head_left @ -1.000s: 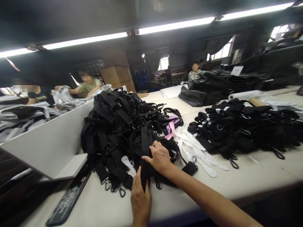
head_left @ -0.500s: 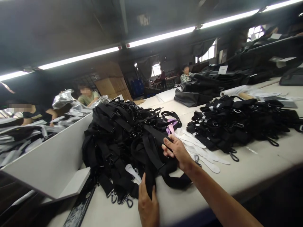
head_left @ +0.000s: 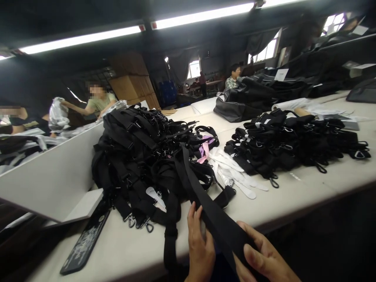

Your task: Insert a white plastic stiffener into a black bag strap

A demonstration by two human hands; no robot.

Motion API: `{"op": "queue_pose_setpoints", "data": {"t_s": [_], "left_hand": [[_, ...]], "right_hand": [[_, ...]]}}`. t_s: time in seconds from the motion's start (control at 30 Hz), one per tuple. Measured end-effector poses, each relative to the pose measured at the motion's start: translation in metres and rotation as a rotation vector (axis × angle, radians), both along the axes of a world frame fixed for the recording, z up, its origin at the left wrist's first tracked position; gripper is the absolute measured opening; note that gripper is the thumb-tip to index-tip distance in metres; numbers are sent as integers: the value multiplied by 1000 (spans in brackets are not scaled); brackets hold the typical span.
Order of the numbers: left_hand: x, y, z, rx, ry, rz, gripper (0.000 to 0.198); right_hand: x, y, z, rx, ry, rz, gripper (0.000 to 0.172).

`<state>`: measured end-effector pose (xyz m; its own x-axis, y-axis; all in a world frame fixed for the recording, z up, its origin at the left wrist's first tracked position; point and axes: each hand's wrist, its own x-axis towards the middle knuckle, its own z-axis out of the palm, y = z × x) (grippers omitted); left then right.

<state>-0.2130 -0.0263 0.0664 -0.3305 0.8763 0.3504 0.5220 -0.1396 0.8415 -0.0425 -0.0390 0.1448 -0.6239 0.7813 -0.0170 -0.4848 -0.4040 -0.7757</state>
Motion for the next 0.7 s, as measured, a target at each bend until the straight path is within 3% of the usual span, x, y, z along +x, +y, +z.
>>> {"op": "queue_pose_setpoints", "data": {"t_s": [0.13,0.2,0.33,0.47,0.6,0.7], "left_hand": [[7,9,8,-90,-586,87,52],[8,12,13,-145,-740,58,59],[21,5,17,-194,-757,-101,66],[25,-13,20,-284,-681,-154,45],[5,-41,36,-479,-870,-119,46],[-23,-71,62,-636,-977,-56,39]], "right_hand": [[14,-1,-1,-22,60,50,52],[15,1,-1,-58,94,54,60],[7,16,4,-18,90,-77,64],[2,43,8,76,81,-213,64],[9,71,15,137,51,-405,62],[17,87,26,203,44,-434,66]]}}
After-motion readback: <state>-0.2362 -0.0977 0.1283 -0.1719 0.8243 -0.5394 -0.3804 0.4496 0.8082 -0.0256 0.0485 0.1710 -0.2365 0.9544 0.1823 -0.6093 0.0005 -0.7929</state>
